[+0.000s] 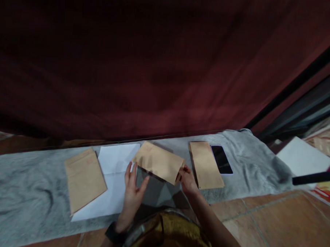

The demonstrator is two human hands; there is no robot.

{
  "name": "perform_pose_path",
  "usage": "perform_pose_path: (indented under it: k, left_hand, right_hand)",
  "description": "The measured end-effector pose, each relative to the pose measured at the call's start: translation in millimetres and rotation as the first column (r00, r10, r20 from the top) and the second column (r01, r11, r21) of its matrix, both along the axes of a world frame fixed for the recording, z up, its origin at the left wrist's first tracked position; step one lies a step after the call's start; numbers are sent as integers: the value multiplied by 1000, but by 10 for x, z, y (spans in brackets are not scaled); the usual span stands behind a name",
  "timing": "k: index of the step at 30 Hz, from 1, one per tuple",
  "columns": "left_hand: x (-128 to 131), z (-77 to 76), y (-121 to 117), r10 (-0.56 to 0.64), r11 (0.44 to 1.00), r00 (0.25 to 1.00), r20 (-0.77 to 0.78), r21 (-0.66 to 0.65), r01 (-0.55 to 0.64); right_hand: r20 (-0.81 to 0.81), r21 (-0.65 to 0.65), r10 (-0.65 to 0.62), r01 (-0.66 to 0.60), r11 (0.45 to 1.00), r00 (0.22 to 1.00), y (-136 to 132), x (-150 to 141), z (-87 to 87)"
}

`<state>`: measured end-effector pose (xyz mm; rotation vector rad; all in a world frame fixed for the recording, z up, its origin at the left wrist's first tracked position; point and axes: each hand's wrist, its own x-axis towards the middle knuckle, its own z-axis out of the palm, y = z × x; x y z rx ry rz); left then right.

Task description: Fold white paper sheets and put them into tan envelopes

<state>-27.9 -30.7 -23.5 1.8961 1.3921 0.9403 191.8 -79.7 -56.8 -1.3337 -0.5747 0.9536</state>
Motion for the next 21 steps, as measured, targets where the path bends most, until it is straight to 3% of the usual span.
perform_pose_path:
  k: [2,3,5,6,8,13,19,21]
  left_hand:
    - [60,-35,-91,157,961,957,244,-259,-91]
    - [106,-43,-136,195,909,915,354,-415,-33]
    - [226,-34,-218,233,735,820,523,-647,204]
    - [296,-20,-253,248,642,780,575,-700,312]
    - [434,15,-305,276,552,734,620,-728,407]
    - [567,41,-312,236,592,756,610,-708,386]
    - [342,-13,-161,111,583,821,560,-706,403]
    - [276,-33,-106,71,614,852,518,-696,372]
  right_hand:
    - [-50,-5,-47,47,999,998,-5,-53,2]
    - [-76,-7,-63,62,998,995,-5,-93,4]
    - [-110,-7,-65,64,998,992,-5,-187,10]
    - [-124,-7,-59,58,998,991,-8,-234,14]
    - [-144,-4,-42,42,999,989,-23,-305,27]
    - [-140,10,31,-30,1000,990,-124,-259,77]
    - [-83,12,110,-109,994,991,-314,-63,10]
    - [-22,-11,114,-114,993,993,-374,-28,-55]
